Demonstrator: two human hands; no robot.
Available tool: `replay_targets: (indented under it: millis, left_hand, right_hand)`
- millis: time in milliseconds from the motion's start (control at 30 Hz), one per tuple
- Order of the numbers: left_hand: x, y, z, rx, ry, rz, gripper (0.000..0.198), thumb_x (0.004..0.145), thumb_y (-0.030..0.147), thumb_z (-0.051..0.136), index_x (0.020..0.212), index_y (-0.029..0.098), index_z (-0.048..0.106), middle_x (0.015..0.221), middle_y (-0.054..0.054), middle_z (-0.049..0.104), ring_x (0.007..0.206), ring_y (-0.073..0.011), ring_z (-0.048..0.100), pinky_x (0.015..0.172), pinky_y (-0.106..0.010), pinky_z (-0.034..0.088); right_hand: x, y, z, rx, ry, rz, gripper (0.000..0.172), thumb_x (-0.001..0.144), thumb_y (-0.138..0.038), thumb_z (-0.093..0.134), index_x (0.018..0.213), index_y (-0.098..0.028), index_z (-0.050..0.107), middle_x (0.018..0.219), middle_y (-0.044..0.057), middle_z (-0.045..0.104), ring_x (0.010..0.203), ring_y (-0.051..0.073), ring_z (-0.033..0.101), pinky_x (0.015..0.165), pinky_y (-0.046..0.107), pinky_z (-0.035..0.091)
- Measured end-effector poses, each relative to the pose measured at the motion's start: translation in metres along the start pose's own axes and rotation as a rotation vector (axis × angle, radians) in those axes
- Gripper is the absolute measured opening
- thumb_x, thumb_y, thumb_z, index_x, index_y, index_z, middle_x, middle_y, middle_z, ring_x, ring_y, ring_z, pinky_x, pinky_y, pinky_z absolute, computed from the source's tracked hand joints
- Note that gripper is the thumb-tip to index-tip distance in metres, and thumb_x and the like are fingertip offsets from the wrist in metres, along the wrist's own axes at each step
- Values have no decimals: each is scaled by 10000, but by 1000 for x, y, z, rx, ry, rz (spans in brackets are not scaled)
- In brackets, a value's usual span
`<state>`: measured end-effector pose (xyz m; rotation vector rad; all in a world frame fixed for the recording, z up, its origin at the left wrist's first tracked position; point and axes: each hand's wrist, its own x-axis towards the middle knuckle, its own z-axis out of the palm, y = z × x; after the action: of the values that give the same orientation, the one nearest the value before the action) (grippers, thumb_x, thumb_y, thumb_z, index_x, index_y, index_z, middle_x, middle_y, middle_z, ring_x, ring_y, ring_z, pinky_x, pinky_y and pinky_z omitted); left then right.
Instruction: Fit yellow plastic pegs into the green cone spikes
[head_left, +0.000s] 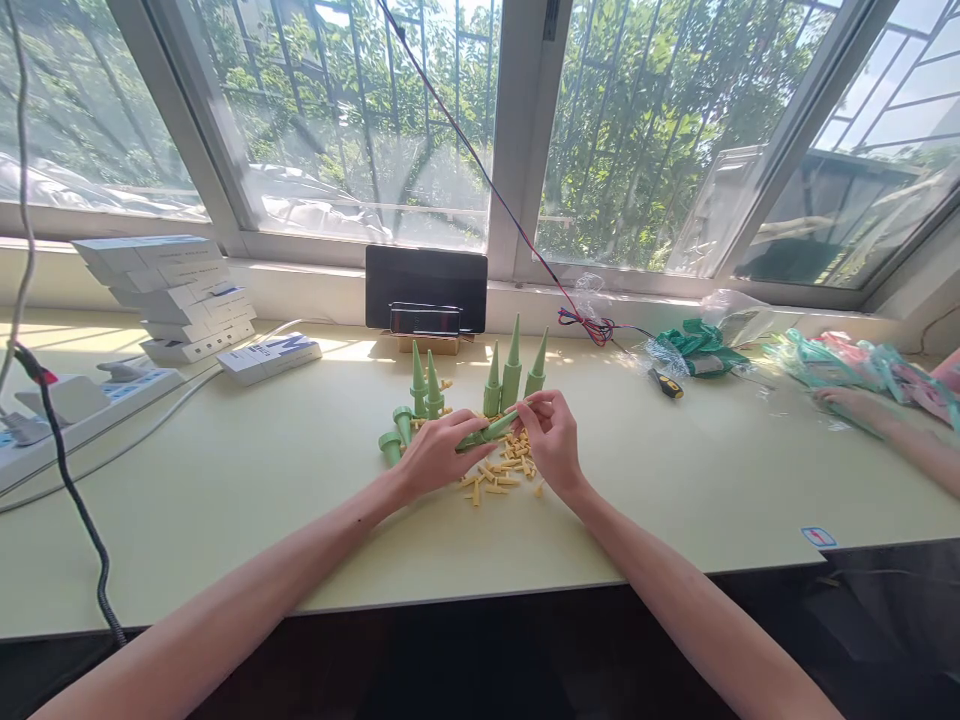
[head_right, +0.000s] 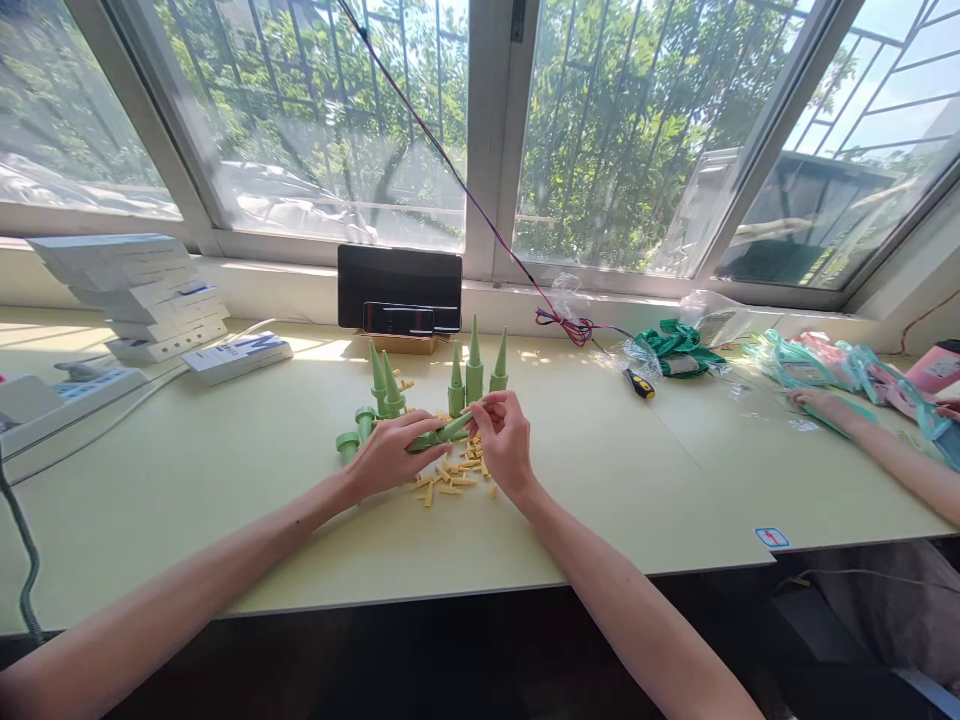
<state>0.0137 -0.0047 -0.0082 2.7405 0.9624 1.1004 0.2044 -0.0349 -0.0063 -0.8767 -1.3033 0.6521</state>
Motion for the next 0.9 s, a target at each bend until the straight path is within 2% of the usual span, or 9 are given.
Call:
replay_targets:
  millis: [200,433,500,633,700,767,900]
  left_hand:
    - [0,0,1,-3,-15,-20,272,933,411,561,1038,193,687,923,-55,698,614,-113,597,577,-232,450]
    - [2,-1,0,0,102,-103,250,924,392,573,983,169,667,849,-39,682,551,-97,523,556,-233,419]
    - [3,-1,-2,-4,148,-119,263,922,404,575,959,158,662,803,-31,666,530,-92,489,553,-233,410]
    - [4,0,-3,-39,213,-180,270,916,401,579,974,148,653,641,16,588,477,-85,427,525,-229,381]
    - [4,0,-2,-82,217,-222,275,919,402,568,995,150,647,540,53,503,438,-82,388,500,-224,359]
    - [3,-1,-2,-138,203,-259,291,925,412,553,1021,151,638,484,74,446,411,-82,365,476,-218,343]
    - [3,-1,0,-211,183,-320,318,929,419,535,1056,142,626,560,31,561,424,-92,432,460,-219,352]
  right_hand:
    - [1,3,-1,-18,8,18,237,931,-448,552,925,-235,448,822,32,711,615,165,662,611,322,571]
    - [3,3,-4,-152,93,26,204,953,-432,503,937,-230,487,800,20,696,619,158,635,577,284,509]
    - [3,6,-4,-227,40,22,184,939,-402,523,901,-222,516,769,17,684,645,165,634,613,291,509]
    - [2,17,-2,-405,-177,-27,95,886,-292,579,838,-212,595,788,24,685,708,178,627,684,311,505]
    - [1,21,-2,-488,-268,-64,50,864,-237,594,858,-215,639,813,28,697,775,195,622,724,327,499]
    - [0,23,-2,-536,-337,-101,88,861,-192,594,881,-222,674,833,30,712,829,207,611,760,341,490]
    - [0,25,-3,-581,-426,-154,151,855,-110,607,883,-208,718,854,40,726,813,198,581,786,348,469]
